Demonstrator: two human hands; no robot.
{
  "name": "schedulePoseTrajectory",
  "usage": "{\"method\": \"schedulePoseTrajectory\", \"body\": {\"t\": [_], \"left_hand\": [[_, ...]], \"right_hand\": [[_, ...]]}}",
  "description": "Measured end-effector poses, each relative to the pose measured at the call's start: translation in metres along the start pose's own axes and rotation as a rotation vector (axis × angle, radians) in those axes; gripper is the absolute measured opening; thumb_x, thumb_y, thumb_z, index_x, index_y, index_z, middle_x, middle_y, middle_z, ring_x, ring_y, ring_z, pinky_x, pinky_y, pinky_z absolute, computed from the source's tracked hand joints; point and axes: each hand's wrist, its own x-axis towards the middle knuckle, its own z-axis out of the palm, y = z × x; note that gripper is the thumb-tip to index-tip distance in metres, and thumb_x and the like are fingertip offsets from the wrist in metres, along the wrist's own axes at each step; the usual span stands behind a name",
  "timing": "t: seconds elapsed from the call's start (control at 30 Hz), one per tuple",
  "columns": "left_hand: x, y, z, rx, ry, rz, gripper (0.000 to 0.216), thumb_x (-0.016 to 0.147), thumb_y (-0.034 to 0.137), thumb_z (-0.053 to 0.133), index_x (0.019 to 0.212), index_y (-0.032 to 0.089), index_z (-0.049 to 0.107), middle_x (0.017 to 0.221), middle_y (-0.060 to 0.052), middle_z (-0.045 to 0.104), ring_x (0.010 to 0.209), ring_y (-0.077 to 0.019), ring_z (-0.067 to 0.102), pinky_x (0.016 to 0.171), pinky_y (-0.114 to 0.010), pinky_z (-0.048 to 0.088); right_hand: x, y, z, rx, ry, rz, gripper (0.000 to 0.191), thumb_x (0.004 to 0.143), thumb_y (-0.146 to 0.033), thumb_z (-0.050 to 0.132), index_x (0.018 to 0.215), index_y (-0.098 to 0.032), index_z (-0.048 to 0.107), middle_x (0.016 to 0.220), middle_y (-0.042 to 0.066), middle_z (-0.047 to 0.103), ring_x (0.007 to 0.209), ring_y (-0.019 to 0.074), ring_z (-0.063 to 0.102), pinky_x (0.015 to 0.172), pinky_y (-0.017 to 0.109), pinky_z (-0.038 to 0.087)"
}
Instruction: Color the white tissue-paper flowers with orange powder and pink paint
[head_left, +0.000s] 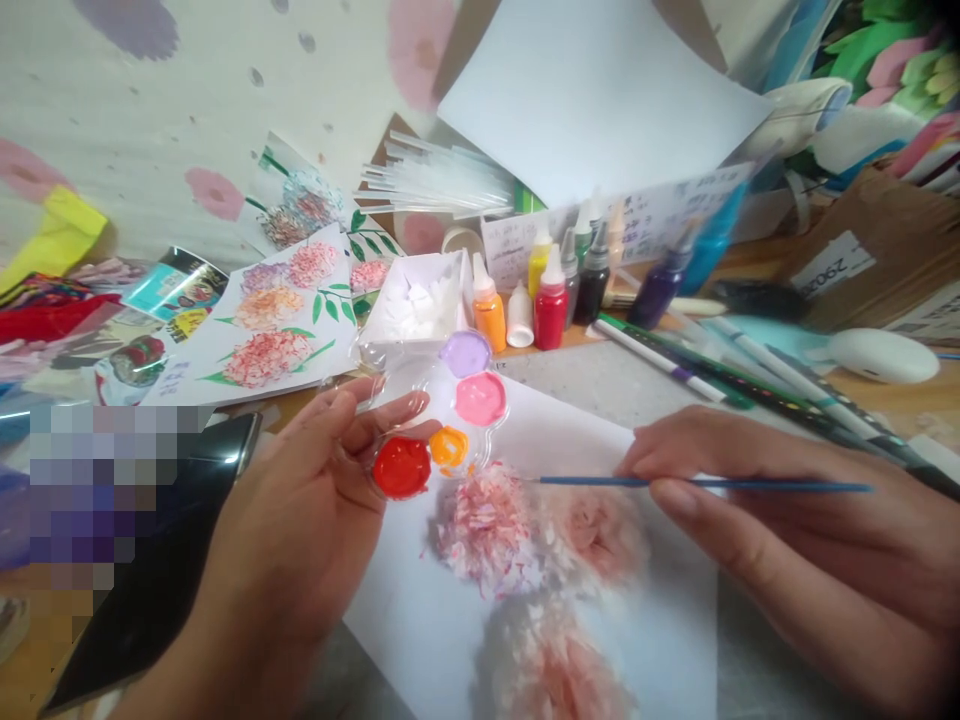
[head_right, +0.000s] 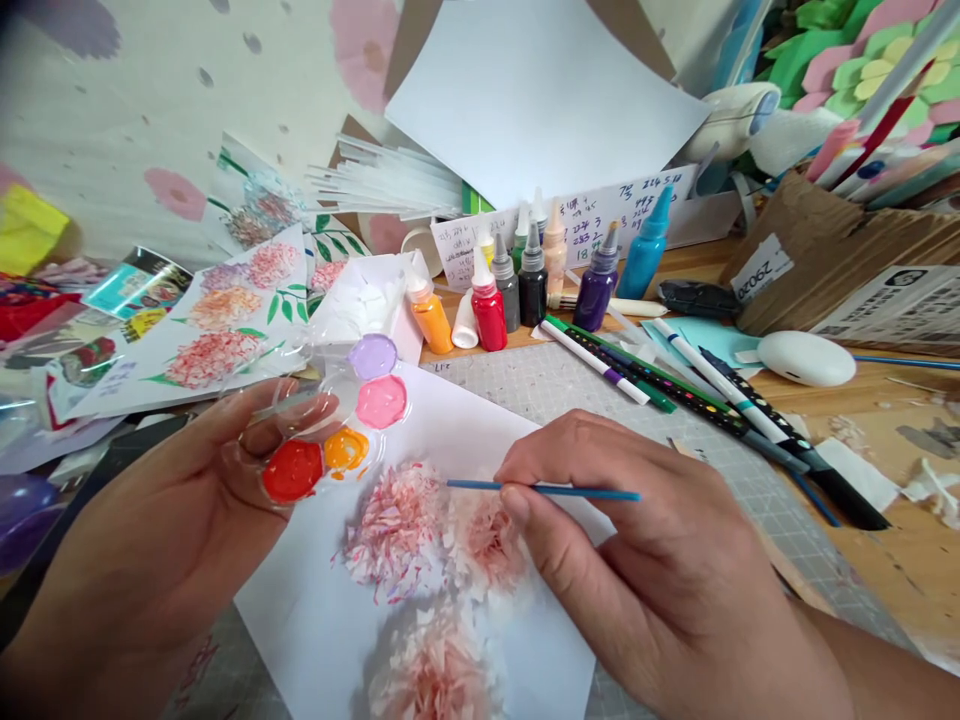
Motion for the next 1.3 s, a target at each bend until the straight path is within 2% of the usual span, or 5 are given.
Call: {"method": "schedulePoseTrajectory", "body": {"t": [0.1,0.33,0.57,1.23,1.3], "left_hand": [[0.001,-0.001,0.000,0.016,-0.011,0.000,0.010,0.090,0.011,0.055,0.090,0.011,0.066,0.094,-0.009,0.069,0.079,-0.0181,0.071,0.065,-0.030,0.063],[0.002,-0.001,0.001,0.032,0.017,-0.016,0.012,0.090,0.013,0.055,0.094,0.012,0.066,0.105,-0.011,0.069,0.086,-0.0183,0.071,0.071,-0.031,0.062],[0.001,0.000,0.002,0.013,0.033,-0.015,0.012,0.090,0.010,0.054,0.087,0.012,0.066,0.086,-0.006,0.069,0.073,-0.0163,0.071,0.060,-0.028,0.062],[-0.003,-0.004,0.001,-0.007,-0.031,0.046,0.007,0.086,0.014,0.059,0.086,0.012,0.066,0.081,-0.008,0.071,0.074,-0.0203,0.072,0.058,-0.031,0.060],[-0.004,-0.005,0.001,-0.007,-0.053,0.046,0.006,0.086,0.014,0.059,0.084,0.013,0.065,0.078,-0.007,0.071,0.074,-0.0206,0.072,0.058,-0.031,0.060]], "right_hand": [[0.002,-0.001,0.001,0.005,0.032,0.028,0.011,0.089,-0.022,0.060,0.094,-0.031,0.064,0.086,-0.003,0.075,0.073,0.0148,0.071,0.055,0.022,0.056],[0.004,-0.003,0.000,0.013,-0.005,0.017,0.012,0.091,-0.020,0.056,0.092,-0.028,0.064,0.084,-0.003,0.075,0.073,0.0112,0.071,0.058,0.017,0.055],[0.000,-0.001,-0.003,-0.017,-0.001,0.017,0.011,0.091,-0.023,0.054,0.091,-0.030,0.063,0.081,-0.004,0.074,0.070,0.0115,0.070,0.056,0.018,0.055],[-0.014,-0.023,-0.012,-0.043,-0.027,0.040,0.016,0.087,-0.023,0.060,0.097,-0.034,0.067,0.095,-0.003,0.076,0.085,0.0186,0.073,0.069,0.026,0.060],[-0.016,-0.018,-0.018,-0.062,0.045,0.099,0.011,0.085,-0.028,0.064,0.091,-0.036,0.069,0.091,-0.004,0.076,0.083,0.0204,0.074,0.068,0.028,0.061]]}}
